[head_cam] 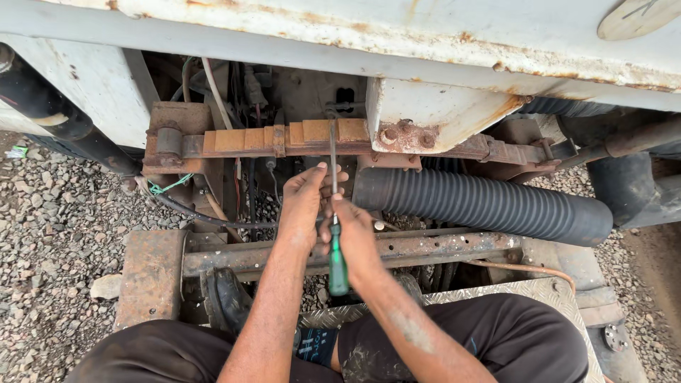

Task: The person uses a screwdriver to pry and adjust a rusty leaf spring assembly under a white truck. They repeatedly insert the tool between the spring leaves and apply leverage to shift the components.

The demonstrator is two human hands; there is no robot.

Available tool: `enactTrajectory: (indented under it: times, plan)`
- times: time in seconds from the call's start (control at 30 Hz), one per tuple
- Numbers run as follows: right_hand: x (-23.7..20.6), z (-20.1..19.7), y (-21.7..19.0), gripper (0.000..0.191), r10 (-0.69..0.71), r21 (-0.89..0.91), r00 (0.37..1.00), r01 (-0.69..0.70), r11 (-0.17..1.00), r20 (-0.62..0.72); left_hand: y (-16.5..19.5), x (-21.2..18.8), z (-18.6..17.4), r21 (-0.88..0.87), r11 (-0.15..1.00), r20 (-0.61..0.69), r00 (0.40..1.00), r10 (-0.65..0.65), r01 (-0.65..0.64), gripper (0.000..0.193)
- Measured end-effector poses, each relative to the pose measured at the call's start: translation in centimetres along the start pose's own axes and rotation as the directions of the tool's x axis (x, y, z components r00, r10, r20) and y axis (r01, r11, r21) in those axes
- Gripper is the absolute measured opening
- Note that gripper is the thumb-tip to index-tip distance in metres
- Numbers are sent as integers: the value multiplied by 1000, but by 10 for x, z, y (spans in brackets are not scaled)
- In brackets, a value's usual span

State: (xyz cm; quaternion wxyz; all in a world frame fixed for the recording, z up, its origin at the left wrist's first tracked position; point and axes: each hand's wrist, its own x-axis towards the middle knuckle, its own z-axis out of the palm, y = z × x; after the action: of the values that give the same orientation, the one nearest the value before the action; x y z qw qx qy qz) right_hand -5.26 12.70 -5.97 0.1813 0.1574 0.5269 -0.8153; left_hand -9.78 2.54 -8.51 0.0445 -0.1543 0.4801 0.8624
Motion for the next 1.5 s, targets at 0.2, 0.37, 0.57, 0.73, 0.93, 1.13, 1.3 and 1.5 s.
enactTrajectory:
  times: [0.2, 0.37, 0.57, 0.73, 0.93, 1.13, 1.3, 1.5]
  plan:
    - [1, -5, 11, 36, -49, -127, 998, 52, 991, 28, 3, -4, 0, 24, 1000, 22, 1000, 19, -19, 31]
    - [0, -8, -1, 35, -28, -30, 996, 30, 999, 80, 3, -5, 2, 4, 999, 45, 998, 33, -34, 31]
    - [-5, -5, -5, 33, -23, -73, 1000, 24, 997, 18, 5, -4, 2, 32, 996, 100, 992, 82, -86, 32]
    - [-2, -7, -5, 33, -65, -98, 998, 63, 993, -19, 7, -8, 7, 86, 994, 93, 994, 58, -67, 37]
    - [6, -11, -2, 33, -103, -87, 995, 102, 991, -3, 11, -11, 10, 81, 995, 129, 990, 53, -64, 41]
    - [10, -11, 3, 31, -134, -67, 991, 134, 989, 6, 11, -12, 9, 87, 993, 142, 988, 64, -77, 42]
    - [9, -11, 1, 32, -100, -93, 995, 98, 991, -23, 10, -11, 9, 164, 982, 174, 982, 68, -97, 46]
    - [10, -12, -1, 34, -103, -137, 994, 97, 986, -41, 11, -11, 8, 275, 953, 205, 976, 69, -125, 47]
